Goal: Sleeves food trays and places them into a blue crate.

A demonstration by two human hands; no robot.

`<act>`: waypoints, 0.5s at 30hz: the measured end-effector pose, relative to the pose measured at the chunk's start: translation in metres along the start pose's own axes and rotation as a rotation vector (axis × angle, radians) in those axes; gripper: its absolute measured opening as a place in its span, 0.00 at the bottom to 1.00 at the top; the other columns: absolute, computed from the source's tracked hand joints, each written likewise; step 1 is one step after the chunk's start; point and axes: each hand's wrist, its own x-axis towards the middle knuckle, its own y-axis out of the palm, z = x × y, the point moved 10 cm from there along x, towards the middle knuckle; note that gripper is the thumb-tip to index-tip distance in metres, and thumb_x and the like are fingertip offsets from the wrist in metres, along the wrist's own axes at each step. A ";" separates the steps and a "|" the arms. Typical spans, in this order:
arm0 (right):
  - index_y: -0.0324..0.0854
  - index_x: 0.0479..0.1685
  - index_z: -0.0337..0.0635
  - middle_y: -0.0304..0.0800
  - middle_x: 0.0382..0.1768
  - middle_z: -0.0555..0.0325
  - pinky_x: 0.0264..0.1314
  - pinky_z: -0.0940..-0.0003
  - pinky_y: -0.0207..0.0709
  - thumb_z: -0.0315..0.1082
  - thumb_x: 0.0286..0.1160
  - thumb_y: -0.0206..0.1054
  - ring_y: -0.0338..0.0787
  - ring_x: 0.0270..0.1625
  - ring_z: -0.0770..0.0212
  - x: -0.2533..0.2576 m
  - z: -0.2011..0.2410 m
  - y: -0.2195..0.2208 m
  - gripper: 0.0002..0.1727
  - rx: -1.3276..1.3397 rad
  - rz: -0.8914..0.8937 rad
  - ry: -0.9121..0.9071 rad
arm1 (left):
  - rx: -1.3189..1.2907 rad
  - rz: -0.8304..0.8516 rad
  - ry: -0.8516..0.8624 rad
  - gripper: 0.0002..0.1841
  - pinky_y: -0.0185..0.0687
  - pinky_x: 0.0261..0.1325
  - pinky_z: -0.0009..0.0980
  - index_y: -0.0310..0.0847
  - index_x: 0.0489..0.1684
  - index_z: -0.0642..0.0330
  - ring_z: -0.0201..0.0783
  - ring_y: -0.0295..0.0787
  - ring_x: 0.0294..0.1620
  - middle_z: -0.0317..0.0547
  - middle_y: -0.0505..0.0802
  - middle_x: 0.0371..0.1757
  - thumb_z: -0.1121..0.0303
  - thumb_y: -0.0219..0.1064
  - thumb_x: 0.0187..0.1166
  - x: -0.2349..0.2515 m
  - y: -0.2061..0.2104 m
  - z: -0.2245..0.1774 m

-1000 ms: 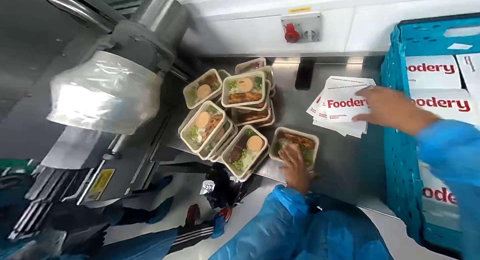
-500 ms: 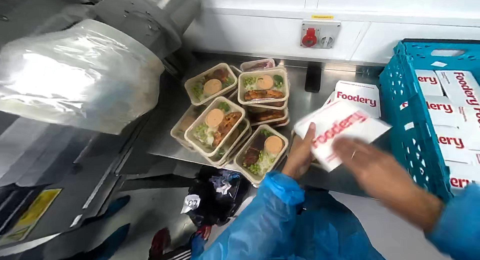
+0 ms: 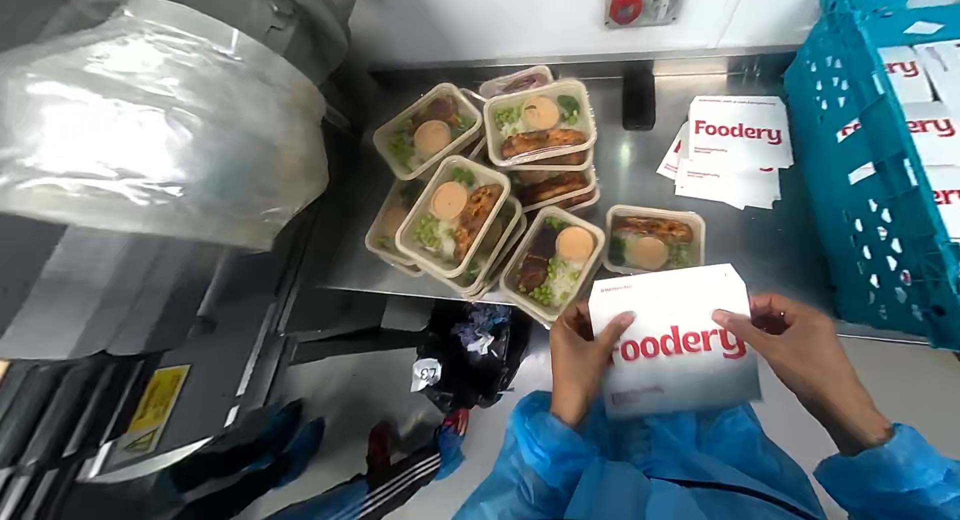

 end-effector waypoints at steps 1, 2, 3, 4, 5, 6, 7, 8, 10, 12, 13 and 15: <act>0.87 0.38 0.43 0.90 0.28 0.59 0.36 0.59 0.86 0.39 0.61 0.83 0.89 0.31 0.61 -0.003 -0.005 0.001 0.14 0.019 0.046 0.025 | -0.076 0.072 -0.092 0.13 0.93 0.38 0.36 0.86 0.40 0.67 0.39 0.93 0.30 0.49 0.93 0.30 0.70 0.82 0.67 -0.008 -0.001 0.007; 0.87 0.38 0.44 0.90 0.28 0.59 0.36 0.59 0.86 0.40 0.61 0.83 0.90 0.31 0.61 -0.005 -0.008 -0.001 0.14 0.029 0.086 0.036 | -0.115 0.135 -0.156 0.11 0.92 0.40 0.35 0.85 0.38 0.68 0.39 0.93 0.31 0.49 0.93 0.30 0.70 0.79 0.71 -0.016 -0.001 0.013; 0.88 0.37 0.45 0.90 0.28 0.60 0.35 0.61 0.86 0.41 0.61 0.82 0.90 0.30 0.62 -0.008 -0.009 -0.006 0.13 0.027 0.117 0.033 | -0.144 0.191 -0.197 0.10 0.91 0.41 0.34 0.84 0.39 0.69 0.38 0.93 0.32 0.48 0.93 0.31 0.70 0.76 0.74 -0.025 0.000 0.017; 0.88 0.36 0.45 0.91 0.27 0.60 0.34 0.62 0.87 0.41 0.62 0.81 0.90 0.30 0.62 -0.010 -0.008 -0.013 0.12 0.026 0.141 0.019 | -0.177 0.254 -0.225 0.09 0.91 0.44 0.35 0.82 0.42 0.69 0.38 0.93 0.35 0.49 0.93 0.34 0.71 0.73 0.77 -0.033 0.003 0.018; 0.88 0.36 0.46 0.91 0.27 0.60 0.33 0.62 0.88 0.41 0.62 0.81 0.91 0.29 0.63 -0.009 -0.003 -0.020 0.11 0.019 0.156 -0.005 | -0.208 0.317 -0.236 0.10 0.91 0.48 0.37 0.78 0.46 0.69 0.39 0.94 0.39 0.49 0.93 0.37 0.71 0.70 0.80 -0.039 0.008 0.015; 0.88 0.36 0.46 0.91 0.27 0.61 0.33 0.62 0.89 0.41 0.62 0.81 0.91 0.29 0.63 -0.008 0.003 -0.027 0.11 0.007 0.169 -0.036 | -0.231 0.373 -0.222 0.11 0.92 0.52 0.39 0.76 0.51 0.69 0.40 0.94 0.43 0.50 0.94 0.40 0.71 0.68 0.82 -0.044 0.016 0.009; 0.87 0.35 0.48 0.91 0.27 0.62 0.34 0.64 0.88 0.42 0.62 0.80 0.91 0.30 0.64 -0.007 0.010 -0.035 0.11 0.001 0.192 -0.066 | -0.245 0.432 -0.186 0.13 0.92 0.56 0.40 0.74 0.57 0.70 0.41 0.95 0.47 0.51 0.94 0.44 0.70 0.65 0.84 -0.047 0.025 0.001; 0.87 0.35 0.50 0.91 0.27 0.63 0.35 0.66 0.87 0.42 0.63 0.79 0.90 0.31 0.65 -0.005 0.017 -0.041 0.10 0.025 0.238 -0.079 | -0.245 0.488 -0.138 0.14 0.91 0.58 0.41 0.73 0.62 0.70 0.42 0.94 0.49 0.52 0.93 0.46 0.70 0.64 0.85 -0.048 0.034 -0.009; 0.90 0.36 0.52 0.92 0.29 0.65 0.37 0.73 0.85 0.43 0.61 0.77 0.90 0.32 0.69 0.000 0.026 -0.048 0.08 0.115 0.381 -0.066 | -0.169 0.607 -0.037 0.16 0.92 0.58 0.39 0.72 0.67 0.68 0.40 0.94 0.50 0.49 0.94 0.49 0.68 0.61 0.87 -0.044 0.051 -0.029; 0.92 0.42 0.52 0.96 0.35 0.64 0.42 0.74 0.89 0.40 0.61 0.78 0.94 0.38 0.69 0.001 0.028 -0.048 0.11 0.225 0.556 -0.059 | -0.028 0.689 0.051 0.18 0.92 0.56 0.36 0.72 0.71 0.65 0.37 0.94 0.49 0.46 0.94 0.49 0.66 0.61 0.88 -0.040 0.068 -0.046; 0.90 0.49 0.51 0.97 0.40 0.62 0.48 0.71 0.90 0.40 0.62 0.78 0.95 0.43 0.67 0.000 0.024 -0.046 0.15 0.296 0.617 -0.044 | 0.055 0.692 0.103 0.19 0.92 0.55 0.35 0.72 0.71 0.64 0.36 0.94 0.48 0.45 0.94 0.48 0.65 0.61 0.88 -0.039 0.076 -0.053; 0.87 0.59 0.48 0.96 0.47 0.57 0.56 0.64 0.91 0.35 0.65 0.76 0.96 0.49 0.61 0.000 0.014 -0.045 0.20 0.422 0.611 0.005 | 0.326 0.479 0.339 0.20 0.94 0.47 0.35 0.74 0.68 0.62 0.34 0.95 0.41 0.42 0.95 0.44 0.62 0.68 0.84 -0.037 0.082 -0.075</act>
